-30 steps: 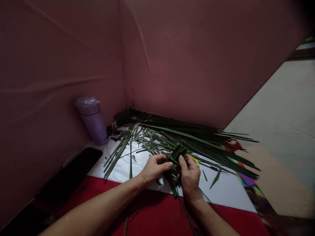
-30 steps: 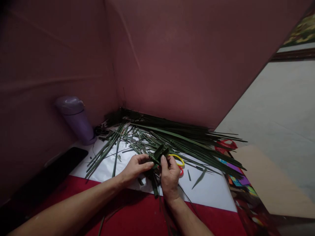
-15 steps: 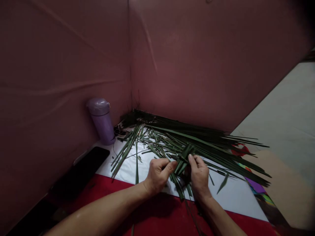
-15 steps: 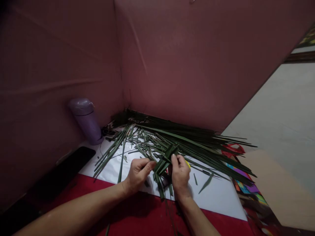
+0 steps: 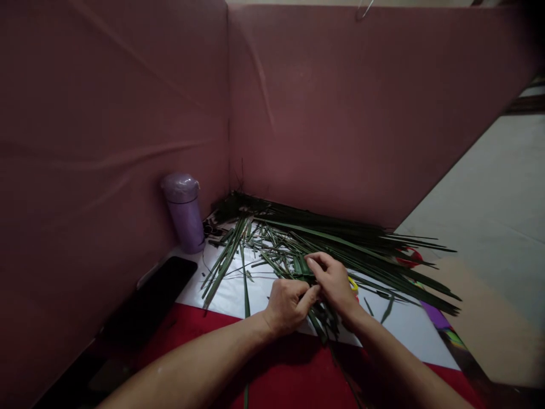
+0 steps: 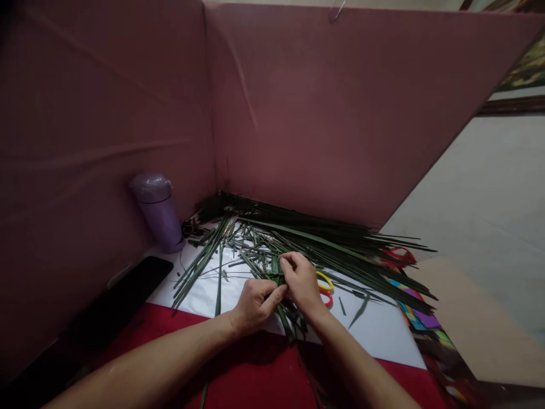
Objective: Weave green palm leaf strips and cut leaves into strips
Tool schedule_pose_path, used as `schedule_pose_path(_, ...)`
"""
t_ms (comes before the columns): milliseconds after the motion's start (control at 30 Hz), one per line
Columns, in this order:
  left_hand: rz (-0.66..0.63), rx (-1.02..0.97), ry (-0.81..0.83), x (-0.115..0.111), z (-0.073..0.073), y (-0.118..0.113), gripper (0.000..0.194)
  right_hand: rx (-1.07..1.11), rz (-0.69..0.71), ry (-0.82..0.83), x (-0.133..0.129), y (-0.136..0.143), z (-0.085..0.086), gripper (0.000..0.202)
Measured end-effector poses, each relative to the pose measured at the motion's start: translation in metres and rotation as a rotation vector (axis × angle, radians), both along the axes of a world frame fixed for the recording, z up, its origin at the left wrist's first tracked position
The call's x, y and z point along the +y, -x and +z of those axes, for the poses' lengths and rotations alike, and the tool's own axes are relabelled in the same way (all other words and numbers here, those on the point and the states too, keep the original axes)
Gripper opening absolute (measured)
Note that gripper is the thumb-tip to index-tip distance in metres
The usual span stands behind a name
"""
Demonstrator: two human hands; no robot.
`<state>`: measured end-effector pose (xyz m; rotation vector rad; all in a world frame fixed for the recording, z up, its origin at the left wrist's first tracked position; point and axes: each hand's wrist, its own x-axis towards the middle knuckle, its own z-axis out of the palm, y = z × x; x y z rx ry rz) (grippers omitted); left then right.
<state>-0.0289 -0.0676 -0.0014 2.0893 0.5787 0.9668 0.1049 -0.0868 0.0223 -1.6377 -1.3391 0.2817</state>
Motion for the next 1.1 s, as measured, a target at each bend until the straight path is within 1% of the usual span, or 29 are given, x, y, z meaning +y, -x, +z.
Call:
schedule_pose_path(67, 0.033, -0.006, 0.038, 0.002, -0.002, -0.002, 0.044, -0.088, 0.066, 0.09, 0.02, 0.002, 0.007, 0.019)
schedule_pose_path(133, 0.08, -0.015, 0.094, 0.003, -0.004, -0.003, 0.045, -0.236, 0.108, 0.123, 0.043, 0.005, 0.012, 0.021)
schedule_pose_path(233, 0.136, -0.081, 0.232, 0.005, -0.008, -0.006, 0.046, -0.589, 0.226, 0.156, 0.079, 0.016, 0.016, 0.027)
schedule_pose_path(367, 0.186, -0.244, 0.457, 0.008, -0.009, -0.008, 0.047, -0.712, 0.317, 0.192, 0.121, 0.034, 0.015, 0.025)
schedule_pose_path(433, 0.21, -0.28, 0.514, 0.01, -0.009, -0.008, 0.047, -0.754, 0.35, 0.221, 0.138, 0.04, 0.012, 0.025)
schedule_pose_path(533, 0.229, -0.287, 0.545, 0.012, -0.01, -0.009, 0.047, -0.79, 0.379, 0.251, 0.158, 0.045, 0.006, 0.024)
schedule_pose_path(700, 0.224, -0.282, 0.571, 0.013, -0.011, -0.01, 0.047, -0.779, 0.41, 0.297, 0.179, 0.049, -0.001, 0.017)
schedule_pose_path(867, 0.215, -0.277, 0.567, 0.013, -0.008, -0.008, 0.047, -0.651, 0.425, 0.327, 0.185, 0.05, -0.001, 0.026)
schedule_pose_path(967, 0.22, -0.275, 0.559, 0.014, -0.007, -0.008, 0.046, -0.517, 0.416, 0.28, 0.181, 0.041, 0.0, 0.027)
schedule_pose_path(1100, 0.218, -0.277, 0.534, 0.014, -0.009, -0.009, 0.046, -0.253, 0.347, 0.139, 0.167, 0.019, 0.003, 0.024)
